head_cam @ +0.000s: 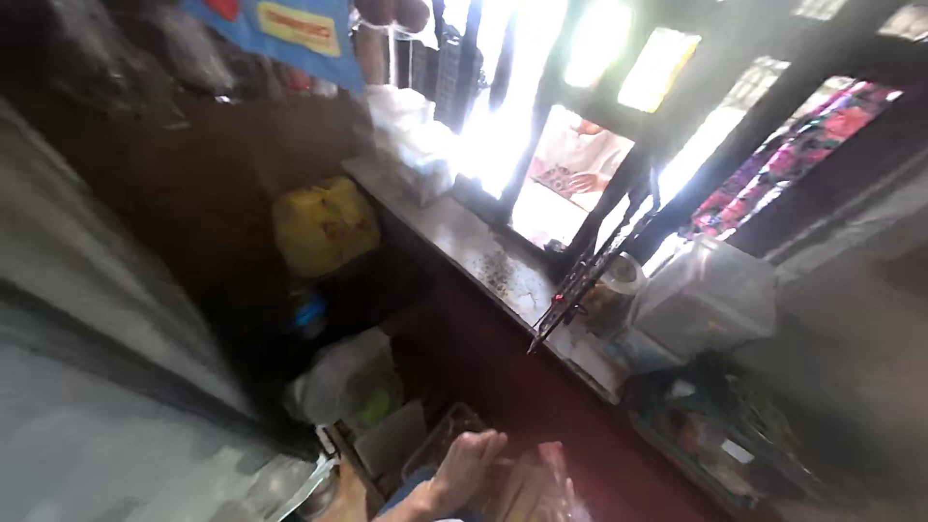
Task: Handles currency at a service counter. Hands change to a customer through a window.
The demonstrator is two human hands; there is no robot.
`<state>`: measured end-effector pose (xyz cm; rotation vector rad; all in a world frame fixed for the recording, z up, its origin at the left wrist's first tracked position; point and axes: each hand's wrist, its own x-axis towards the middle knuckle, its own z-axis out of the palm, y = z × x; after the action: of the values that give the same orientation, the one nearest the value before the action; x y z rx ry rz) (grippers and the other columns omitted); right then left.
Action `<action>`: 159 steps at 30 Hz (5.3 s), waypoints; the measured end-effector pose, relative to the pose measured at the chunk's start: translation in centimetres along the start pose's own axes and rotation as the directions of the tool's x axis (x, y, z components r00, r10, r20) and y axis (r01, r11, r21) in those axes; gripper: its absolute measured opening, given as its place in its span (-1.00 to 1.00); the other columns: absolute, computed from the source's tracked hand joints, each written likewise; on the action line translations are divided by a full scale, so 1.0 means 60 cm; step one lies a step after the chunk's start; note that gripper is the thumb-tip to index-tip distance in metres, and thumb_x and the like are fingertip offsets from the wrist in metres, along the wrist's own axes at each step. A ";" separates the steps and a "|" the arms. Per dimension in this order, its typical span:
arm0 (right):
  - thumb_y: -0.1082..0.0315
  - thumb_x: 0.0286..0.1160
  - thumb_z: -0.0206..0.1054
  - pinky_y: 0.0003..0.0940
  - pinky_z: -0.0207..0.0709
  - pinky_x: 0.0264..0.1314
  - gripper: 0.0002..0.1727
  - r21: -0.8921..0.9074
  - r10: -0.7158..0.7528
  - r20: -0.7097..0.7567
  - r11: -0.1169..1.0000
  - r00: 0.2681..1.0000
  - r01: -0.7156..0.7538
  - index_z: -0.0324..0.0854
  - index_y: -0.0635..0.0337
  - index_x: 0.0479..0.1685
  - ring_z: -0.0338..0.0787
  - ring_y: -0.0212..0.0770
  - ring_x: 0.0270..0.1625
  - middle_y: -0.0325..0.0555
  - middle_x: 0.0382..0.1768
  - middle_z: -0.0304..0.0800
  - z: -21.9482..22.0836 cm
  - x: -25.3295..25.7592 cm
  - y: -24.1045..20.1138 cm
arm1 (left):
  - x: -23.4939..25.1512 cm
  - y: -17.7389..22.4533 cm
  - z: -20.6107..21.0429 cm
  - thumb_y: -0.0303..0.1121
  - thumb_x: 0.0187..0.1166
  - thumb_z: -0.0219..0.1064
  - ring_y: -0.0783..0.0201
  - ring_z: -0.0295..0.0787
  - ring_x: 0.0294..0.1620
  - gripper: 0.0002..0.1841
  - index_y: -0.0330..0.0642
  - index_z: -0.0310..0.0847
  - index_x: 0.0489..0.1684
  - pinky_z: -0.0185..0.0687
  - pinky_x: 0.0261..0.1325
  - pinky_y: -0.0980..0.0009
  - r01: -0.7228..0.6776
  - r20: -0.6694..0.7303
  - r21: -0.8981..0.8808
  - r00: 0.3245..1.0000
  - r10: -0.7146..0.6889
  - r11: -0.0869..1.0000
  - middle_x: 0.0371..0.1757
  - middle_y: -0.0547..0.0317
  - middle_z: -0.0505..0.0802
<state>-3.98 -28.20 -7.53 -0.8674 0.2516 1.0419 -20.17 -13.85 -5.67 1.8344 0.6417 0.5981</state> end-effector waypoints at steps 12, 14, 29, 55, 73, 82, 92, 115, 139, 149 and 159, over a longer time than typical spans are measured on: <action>-0.03 0.90 -0.23 -0.68 0.45 -0.66 -0.40 0.020 0.002 0.053 1.000 0.999 -0.003 0.72 -0.06 -0.32 0.51 -0.56 -0.77 -0.40 -0.73 0.64 0.091 0.009 -0.012 | 0.049 0.027 -0.012 -0.23 0.86 -0.02 0.06 0.69 -0.56 -0.49 -0.41 0.61 -0.51 0.61 -0.42 0.19 -0.290 -0.099 0.140 0.947 0.305 0.947 -0.62 -0.08 0.65; -0.02 0.91 -0.24 -0.69 0.46 -0.64 -0.43 0.026 -0.003 0.040 1.000 0.999 0.002 0.72 -0.07 -0.22 0.54 -0.56 -0.74 -0.38 -0.64 0.72 0.079 0.003 -0.017 | 0.053 0.022 -0.015 -0.23 0.86 -0.01 0.06 0.64 -0.59 -0.48 -0.42 0.59 -0.53 0.56 -0.45 0.19 -0.260 -0.119 0.136 0.954 0.277 0.956 -0.65 -0.08 0.61; 0.10 0.91 -0.21 -0.63 0.55 -0.52 -0.51 -0.054 -0.047 -0.002 0.997 0.999 0.046 0.71 -0.04 -0.06 0.60 -0.52 -0.65 -0.35 -0.56 0.74 0.075 -0.016 -0.004 | 0.063 -0.021 -0.068 -0.22 0.84 0.01 0.10 0.61 -0.60 -0.51 -0.41 0.61 -0.49 0.55 -0.45 0.20 -0.130 -0.265 0.148 0.950 0.166 0.980 -0.65 -0.04 0.60; 0.05 0.91 -0.17 -0.56 0.74 -0.33 -0.49 -0.191 0.041 0.103 0.981 0.994 -0.021 0.71 0.05 -0.14 0.78 -0.47 -0.47 -0.31 -0.45 0.83 0.134 -0.023 0.008 | 0.071 -0.001 -0.041 -0.41 0.78 0.12 0.34 0.80 -0.32 -0.75 -0.39 0.70 -0.03 0.74 -0.13 0.45 -0.224 -0.427 0.073 0.874 0.233 0.972 -0.27 0.00 0.86; 0.33 0.76 0.19 -0.53 0.69 -0.26 -0.78 -0.671 -0.240 0.084 0.704 0.967 0.233 0.68 0.28 -0.14 0.74 -0.48 -0.39 -0.27 -0.40 0.78 0.152 -0.035 0.020 | 0.054 0.011 -0.044 -0.44 0.75 0.15 0.44 0.70 -0.37 -0.77 -0.40 0.67 0.07 0.69 -0.18 0.52 -0.181 -0.293 0.004 0.940 0.175 0.983 -0.27 0.05 0.81; 0.37 0.79 0.13 -0.51 0.71 -0.36 -0.74 -0.619 -0.138 0.059 0.772 0.989 0.145 0.66 0.26 -0.27 0.79 -0.41 -0.44 -0.20 -0.45 0.82 0.166 -0.040 0.038 | 0.038 -0.010 -0.050 -0.35 0.77 0.14 0.39 0.67 -0.46 -0.73 -0.34 0.71 0.09 0.66 -0.28 0.44 -0.035 -0.284 -0.067 0.959 0.015 0.997 -0.35 0.09 0.80; 0.37 0.69 0.24 -0.48 0.72 -0.25 -0.75 -0.698 -0.225 0.215 0.645 0.950 0.311 0.67 0.25 -0.38 0.77 -0.44 -0.41 -0.25 -0.49 0.78 0.176 -0.043 0.031 | 0.039 0.022 -0.043 -0.33 0.81 0.07 0.48 0.76 -0.20 -0.67 -0.41 0.71 0.05 0.72 -0.02 0.52 -0.200 -0.177 -0.273 0.972 0.156 0.941 -0.16 0.08 0.84; 0.37 0.81 0.10 -0.48 0.73 -0.22 -0.71 -0.731 -0.180 0.095 0.654 0.979 0.192 0.68 0.33 -0.21 0.79 -0.43 -0.38 -0.21 -0.42 0.80 0.140 -0.050 0.023 | 0.044 -0.021 -0.064 -0.59 0.56 0.28 0.49 0.76 -0.18 -0.80 -0.43 0.65 0.06 0.70 -0.01 0.54 0.047 -0.334 -0.386 0.924 -0.187 0.921 -0.19 0.13 0.83; 0.03 0.93 -0.23 -0.38 0.83 -0.08 -0.43 -0.255 0.078 0.073 0.965 0.994 -0.057 0.63 0.25 -0.05 0.93 -0.23 -0.17 -0.04 -0.25 0.91 0.089 -0.022 0.018 | 0.029 -0.011 -0.111 -0.20 0.89 -0.02 0.57 0.18 -0.84 -0.57 0.02 0.35 -0.59 0.21 -0.72 0.64 -0.028 -0.403 -0.791 0.774 -0.488 0.611 -0.81 0.51 0.34; 0.06 0.90 -0.11 -0.38 0.81 -0.16 -0.55 -0.287 0.066 -0.024 0.955 0.998 -0.070 0.57 0.22 0.12 0.89 -0.25 -0.25 -0.07 -0.25 0.87 0.104 -0.037 0.036 | 0.033 -0.007 -0.105 -0.18 0.93 -0.19 0.56 0.18 -0.84 -0.45 0.07 0.24 -0.75 0.20 -0.71 0.64 -0.036 -0.409 -0.763 0.801 -0.438 0.646 -0.84 0.50 0.30; 0.09 0.90 -0.10 -0.31 0.82 -0.08 -0.53 -0.282 0.144 0.022 0.950 0.989 -0.132 0.60 0.27 -0.02 0.91 -0.20 -0.21 -0.01 -0.28 0.88 0.117 -0.034 0.048 | 0.024 -0.019 -0.098 -0.18 0.94 -0.22 0.53 0.21 -0.81 -0.48 0.01 0.27 -0.65 0.22 -0.67 0.63 0.057 -0.358 -0.742 0.809 -0.466 0.668 -0.80 0.47 0.33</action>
<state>-8.84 -23.78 -3.23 -1.0936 0.1310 1.2455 -23.21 -8.56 -4.72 0.8026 0.8780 0.9928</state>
